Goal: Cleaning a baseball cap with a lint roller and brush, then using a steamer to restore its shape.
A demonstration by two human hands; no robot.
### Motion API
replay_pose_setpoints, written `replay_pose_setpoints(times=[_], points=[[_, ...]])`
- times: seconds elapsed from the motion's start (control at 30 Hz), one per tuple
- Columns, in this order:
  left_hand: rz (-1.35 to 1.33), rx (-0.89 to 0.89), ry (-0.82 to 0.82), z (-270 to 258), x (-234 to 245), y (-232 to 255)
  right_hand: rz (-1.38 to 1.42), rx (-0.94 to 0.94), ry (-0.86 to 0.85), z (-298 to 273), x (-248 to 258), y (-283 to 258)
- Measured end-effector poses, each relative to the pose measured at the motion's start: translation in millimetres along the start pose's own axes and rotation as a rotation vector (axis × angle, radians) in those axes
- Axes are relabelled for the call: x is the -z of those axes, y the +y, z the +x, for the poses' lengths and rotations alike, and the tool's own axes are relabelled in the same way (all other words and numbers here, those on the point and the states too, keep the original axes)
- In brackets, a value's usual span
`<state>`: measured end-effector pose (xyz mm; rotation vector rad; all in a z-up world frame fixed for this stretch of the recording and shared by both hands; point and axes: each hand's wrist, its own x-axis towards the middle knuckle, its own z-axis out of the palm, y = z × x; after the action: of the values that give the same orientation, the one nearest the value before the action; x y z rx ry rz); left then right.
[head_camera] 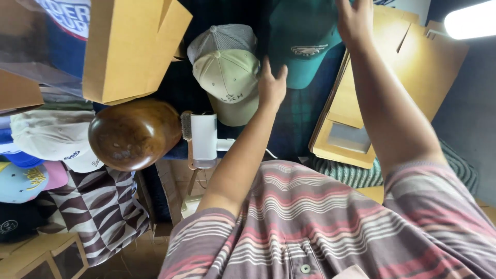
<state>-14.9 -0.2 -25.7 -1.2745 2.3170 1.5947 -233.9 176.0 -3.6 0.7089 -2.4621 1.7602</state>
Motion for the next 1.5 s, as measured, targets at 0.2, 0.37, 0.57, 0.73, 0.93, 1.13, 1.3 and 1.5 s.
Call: replay_pose_setpoints(times=[0.2,0.37,0.57,0.73,0.93,1.13,1.3,1.5], points=[[-0.274,0.215,-0.179,-91,86,-51,0.176,-0.144,-0.064,-118,-50,-142],[-0.680,0.537,-0.074,-129,124,-51,0.503,-0.897,-0.249,-216,-121,-143],[-1.274,0.607,0.145,-110,126,-31,0.422,-1.186,-0.165,-203,-156,-115],[-1.487,0.526,0.260,-95,120,-29,0.299,-1.213,-0.274,-192,-150,-120],[-1.564,0.455,0.336,-46,78,-89,0.392,-1.197,-0.259,-196,-141,-138],[-1.560,0.285,0.277,-25,91,-62,0.451,-1.185,-0.329,-199,-107,-157],[-1.544,0.280,0.278,38,90,-28,0.472,-1.164,-0.282,-200,-80,-153],[-1.267,0.420,0.271,60,90,-57,0.615,-1.123,-0.172,-203,-40,-134]])
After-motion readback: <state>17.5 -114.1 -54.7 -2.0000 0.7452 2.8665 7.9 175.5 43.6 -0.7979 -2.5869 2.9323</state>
